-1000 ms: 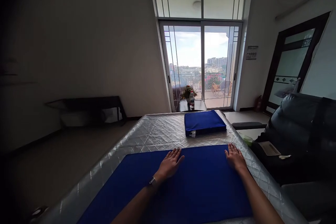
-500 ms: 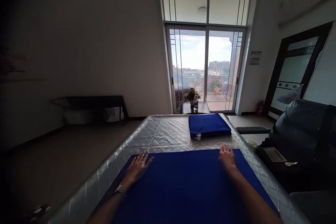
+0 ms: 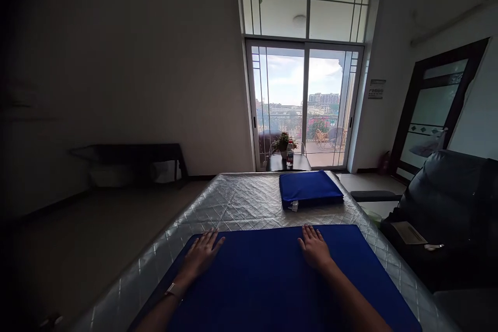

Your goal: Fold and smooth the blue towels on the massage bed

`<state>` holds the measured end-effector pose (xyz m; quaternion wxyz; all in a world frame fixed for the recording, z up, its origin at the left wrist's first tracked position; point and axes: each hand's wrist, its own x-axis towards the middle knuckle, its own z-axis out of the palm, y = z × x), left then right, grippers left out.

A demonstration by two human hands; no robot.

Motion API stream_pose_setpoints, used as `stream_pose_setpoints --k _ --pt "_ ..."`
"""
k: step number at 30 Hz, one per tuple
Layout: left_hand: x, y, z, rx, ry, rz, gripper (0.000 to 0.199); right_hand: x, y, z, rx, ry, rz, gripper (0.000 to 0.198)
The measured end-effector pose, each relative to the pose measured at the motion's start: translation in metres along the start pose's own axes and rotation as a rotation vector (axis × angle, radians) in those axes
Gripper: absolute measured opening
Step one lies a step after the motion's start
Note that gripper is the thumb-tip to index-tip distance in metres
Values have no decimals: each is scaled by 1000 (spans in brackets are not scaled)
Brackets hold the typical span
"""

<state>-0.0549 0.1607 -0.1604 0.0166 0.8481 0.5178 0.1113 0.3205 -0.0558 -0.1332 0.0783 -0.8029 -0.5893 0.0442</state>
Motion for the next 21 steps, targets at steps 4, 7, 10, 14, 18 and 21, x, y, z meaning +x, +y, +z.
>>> stream_pose_setpoints --k 4,7,10,14,18,21 --pt "2 -3 3 15 5 -5 78 -13 92 -12 -107 26 204 67" --pt "3 -6 7 39 14 15 75 -19 136 -13 -125 50 290 66" --pt "2 -9 8 82 -13 64 69 -20 149 -10 -114 87 323 68" --pt "3 -13 1 90 -31 104 67 -18 144 -4 -109 123 356 68" --pt "13 8 -16 111 -37 -39 75 -18 144 -1 -83 162 363 67" --pt "19 64 -21 96 -18 22 77 -18 145 0 -81 162 361 67"
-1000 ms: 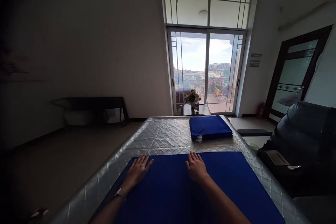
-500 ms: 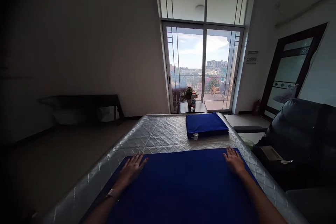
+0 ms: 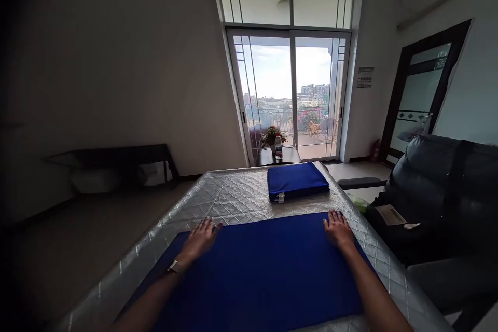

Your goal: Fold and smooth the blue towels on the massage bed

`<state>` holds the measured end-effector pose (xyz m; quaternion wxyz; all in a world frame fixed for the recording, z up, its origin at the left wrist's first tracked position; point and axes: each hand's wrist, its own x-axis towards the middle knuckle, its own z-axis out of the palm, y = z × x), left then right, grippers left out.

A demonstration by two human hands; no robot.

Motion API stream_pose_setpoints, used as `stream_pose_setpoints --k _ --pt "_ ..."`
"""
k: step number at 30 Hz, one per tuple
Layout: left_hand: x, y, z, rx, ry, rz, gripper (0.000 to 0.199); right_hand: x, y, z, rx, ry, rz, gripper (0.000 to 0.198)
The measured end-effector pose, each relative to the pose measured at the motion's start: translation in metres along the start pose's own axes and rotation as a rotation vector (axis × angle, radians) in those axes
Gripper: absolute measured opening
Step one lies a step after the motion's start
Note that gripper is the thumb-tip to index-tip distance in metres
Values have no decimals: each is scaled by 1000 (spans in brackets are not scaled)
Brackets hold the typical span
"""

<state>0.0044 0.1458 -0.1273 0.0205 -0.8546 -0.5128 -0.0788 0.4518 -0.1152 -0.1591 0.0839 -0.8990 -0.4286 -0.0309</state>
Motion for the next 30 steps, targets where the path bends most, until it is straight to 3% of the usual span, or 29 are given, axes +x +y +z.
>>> stream_pose_setpoints --k 5,8,11,15,18,21,23,26,30 --pt "-12 123 12 -104 38 443 63 2 2 1 -24 -7 -13 68" --pt "-21 148 28 -157 15 523 65 4 4 5 -26 3 -15 68" --pt "-22 115 40 -131 0 457 63 6 7 9 -14 18 -17 68" --pt "-18 12 43 -53 23 306 57 8 8 12 -17 21 -16 68" --pt "-18 -70 41 -22 -16 63 66 7 6 10 -20 0 -6 67" --pt "-19 -122 41 -22 -48 -76 78 3 2 1 -36 -26 -1 66" --pt "-20 -135 42 -22 -45 -94 81 -1 -2 -9 -62 -45 0 66" --pt "-22 -133 44 -26 -8 -89 85 -7 -13 -28 -110 -40 21 64" --pt "-23 -124 43 -69 66 -75 84 -15 -57 -44 -116 12 -33 60"
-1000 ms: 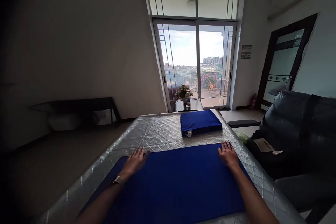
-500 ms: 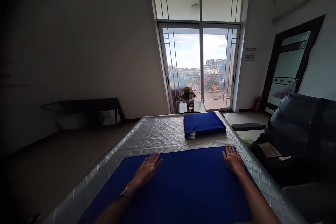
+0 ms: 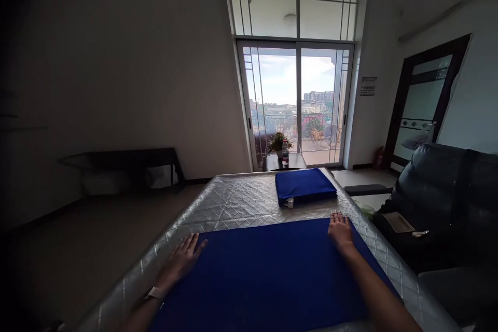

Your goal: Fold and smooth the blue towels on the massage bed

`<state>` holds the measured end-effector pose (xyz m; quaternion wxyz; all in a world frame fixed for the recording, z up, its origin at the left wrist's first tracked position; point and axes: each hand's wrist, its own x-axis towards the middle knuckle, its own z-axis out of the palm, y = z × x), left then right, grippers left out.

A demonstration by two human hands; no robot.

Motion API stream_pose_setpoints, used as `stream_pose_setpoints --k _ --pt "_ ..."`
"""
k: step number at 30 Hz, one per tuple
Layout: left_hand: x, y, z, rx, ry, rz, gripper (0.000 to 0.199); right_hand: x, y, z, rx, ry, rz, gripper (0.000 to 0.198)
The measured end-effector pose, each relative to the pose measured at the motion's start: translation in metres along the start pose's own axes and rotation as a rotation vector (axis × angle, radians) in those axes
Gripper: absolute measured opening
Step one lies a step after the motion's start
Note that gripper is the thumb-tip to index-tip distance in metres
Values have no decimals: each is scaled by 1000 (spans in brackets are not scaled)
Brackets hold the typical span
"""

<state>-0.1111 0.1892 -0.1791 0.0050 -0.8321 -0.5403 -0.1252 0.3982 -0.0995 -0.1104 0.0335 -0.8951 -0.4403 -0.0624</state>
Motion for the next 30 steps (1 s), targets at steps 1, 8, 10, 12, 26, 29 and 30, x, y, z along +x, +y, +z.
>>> stream_pose_setpoints --k 1,8,10,12,26,29,30 --pt "-1 1 -1 -11 15 13 82 -3 -18 -3 6 8 -42 60" --pt "-5 4 -10 12 4 53 76 -42 -158 5 305 -36 -516 65" --pt "-5 5 -11 33 -7 60 75 -47 -175 9 347 -90 -539 67" --pt "-6 5 -13 42 -2 60 74 -47 -176 11 356 -136 -516 68" --pt "-5 3 -9 51 -8 -4 76 5 63 33 127 -108 -65 68" --pt "-1 -2 -11 79 -52 32 77 9 71 43 109 -81 -45 68" --pt "1 0 -15 97 -82 18 78 9 70 45 110 -74 -43 68"
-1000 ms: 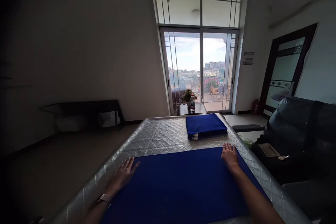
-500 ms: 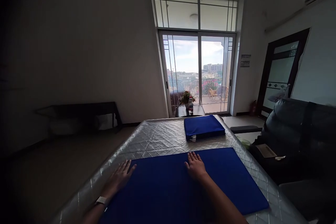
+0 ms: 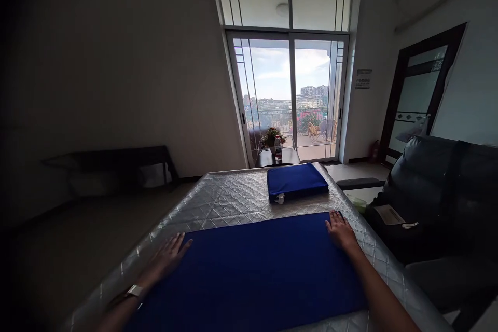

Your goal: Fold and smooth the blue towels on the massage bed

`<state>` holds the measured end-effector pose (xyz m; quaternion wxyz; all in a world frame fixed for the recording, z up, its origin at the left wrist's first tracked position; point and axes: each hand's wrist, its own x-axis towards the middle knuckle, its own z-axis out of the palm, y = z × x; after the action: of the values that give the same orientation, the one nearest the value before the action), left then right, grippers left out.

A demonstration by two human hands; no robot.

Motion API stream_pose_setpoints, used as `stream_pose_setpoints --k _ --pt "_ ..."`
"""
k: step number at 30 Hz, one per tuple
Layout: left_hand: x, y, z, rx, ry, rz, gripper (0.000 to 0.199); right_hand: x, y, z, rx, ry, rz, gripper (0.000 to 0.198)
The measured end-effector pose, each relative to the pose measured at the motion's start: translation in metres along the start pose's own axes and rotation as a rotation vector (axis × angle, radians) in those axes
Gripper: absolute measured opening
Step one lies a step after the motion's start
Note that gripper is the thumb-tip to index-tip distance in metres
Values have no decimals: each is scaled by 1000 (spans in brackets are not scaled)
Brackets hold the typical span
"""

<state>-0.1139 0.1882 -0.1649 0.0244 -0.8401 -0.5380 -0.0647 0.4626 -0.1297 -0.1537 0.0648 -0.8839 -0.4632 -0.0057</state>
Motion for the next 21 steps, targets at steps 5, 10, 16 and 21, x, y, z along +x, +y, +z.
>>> stream_pose_setpoints --k 5,10,16,21 --pt "7 57 -35 61 -25 -126 84 2 -3 6 25 23 -1 67" --pt "-1 191 -29 -35 61 297 64 3 0 8 38 31 2 67" --pt "-12 259 12 -144 84 618 55 3 -1 5 30 33 7 67" --pt "-5 188 7 -91 28 433 57 1 -2 3 18 38 1 68"
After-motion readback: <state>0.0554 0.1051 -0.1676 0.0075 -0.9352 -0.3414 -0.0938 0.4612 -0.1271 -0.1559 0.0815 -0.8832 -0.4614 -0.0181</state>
